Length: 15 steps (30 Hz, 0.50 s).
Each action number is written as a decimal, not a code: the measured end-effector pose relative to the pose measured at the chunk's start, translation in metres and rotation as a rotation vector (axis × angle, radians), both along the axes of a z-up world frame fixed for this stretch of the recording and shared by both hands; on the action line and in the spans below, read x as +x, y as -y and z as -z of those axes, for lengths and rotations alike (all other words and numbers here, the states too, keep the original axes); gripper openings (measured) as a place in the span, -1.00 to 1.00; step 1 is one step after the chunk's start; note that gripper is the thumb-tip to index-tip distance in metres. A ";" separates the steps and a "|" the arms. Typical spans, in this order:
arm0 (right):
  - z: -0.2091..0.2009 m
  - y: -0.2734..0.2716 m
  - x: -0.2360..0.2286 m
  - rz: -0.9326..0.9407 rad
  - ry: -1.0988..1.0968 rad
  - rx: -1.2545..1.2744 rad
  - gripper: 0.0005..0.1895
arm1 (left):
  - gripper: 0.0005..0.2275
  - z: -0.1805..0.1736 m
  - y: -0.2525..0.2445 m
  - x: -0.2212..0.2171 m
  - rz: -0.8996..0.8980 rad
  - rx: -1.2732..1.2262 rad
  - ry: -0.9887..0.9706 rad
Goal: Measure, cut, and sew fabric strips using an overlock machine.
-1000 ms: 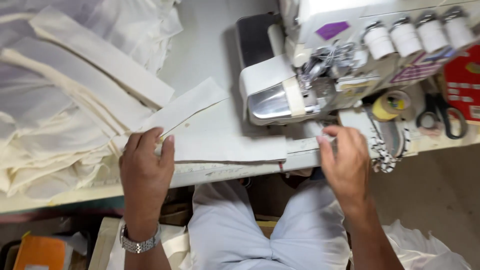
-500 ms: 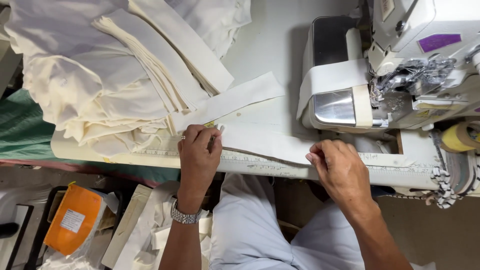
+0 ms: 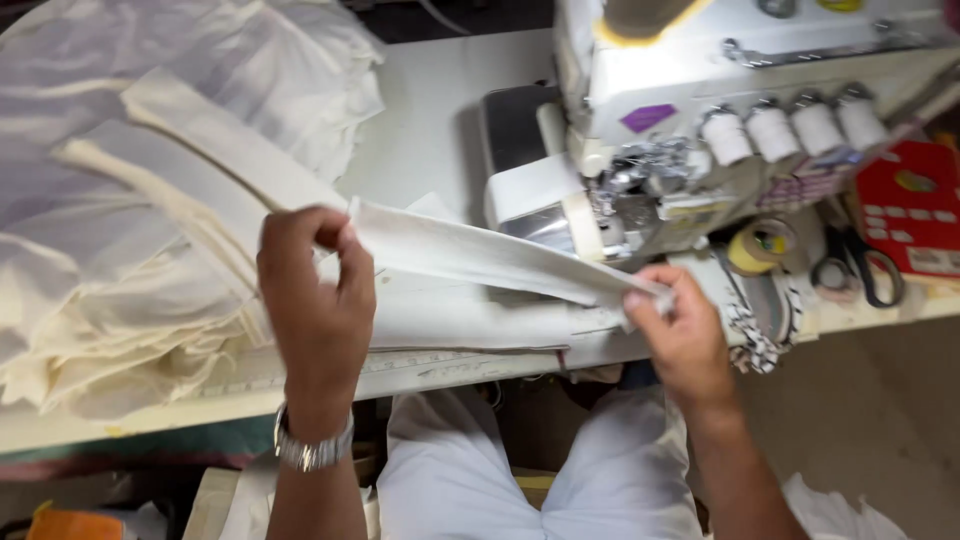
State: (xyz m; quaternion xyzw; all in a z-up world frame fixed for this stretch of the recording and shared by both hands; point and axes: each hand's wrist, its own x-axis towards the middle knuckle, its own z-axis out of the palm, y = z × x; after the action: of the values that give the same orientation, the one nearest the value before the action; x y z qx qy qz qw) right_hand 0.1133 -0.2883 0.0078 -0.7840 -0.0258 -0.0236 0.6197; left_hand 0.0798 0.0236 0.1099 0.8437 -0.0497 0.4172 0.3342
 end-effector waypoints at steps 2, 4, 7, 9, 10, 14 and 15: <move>-0.015 -0.001 0.019 0.012 -0.010 0.060 -0.69 | -0.86 0.035 0.006 0.037 0.045 0.114 0.023; -0.020 0.001 0.037 0.015 -0.012 0.115 -0.60 | -0.85 0.057 0.030 0.061 0.081 0.222 0.057; -0.014 0.007 0.052 -0.089 -0.011 0.184 -0.62 | -0.75 0.065 0.079 0.069 0.416 0.259 0.039; -0.016 0.006 0.052 -0.034 -0.049 0.197 -0.61 | -0.82 0.054 0.094 0.067 0.376 0.544 -0.122; -0.013 0.009 0.054 -0.030 -0.048 0.197 -0.61 | -0.82 0.058 0.093 0.072 0.379 0.544 -0.121; -0.010 0.011 0.062 0.038 0.059 0.041 -0.68 | -0.88 0.062 0.094 0.083 0.320 0.543 -0.134; -0.012 0.010 0.063 0.069 0.103 -0.014 -0.71 | -0.89 0.060 0.095 0.084 0.300 0.532 -0.128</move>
State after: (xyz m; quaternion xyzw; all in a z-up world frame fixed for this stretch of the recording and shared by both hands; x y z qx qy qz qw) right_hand 0.1768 -0.2979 0.0194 -0.7866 -0.0308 -0.0853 0.6107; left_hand 0.1635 -0.0715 0.0496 0.9093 -0.2600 0.2815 0.1623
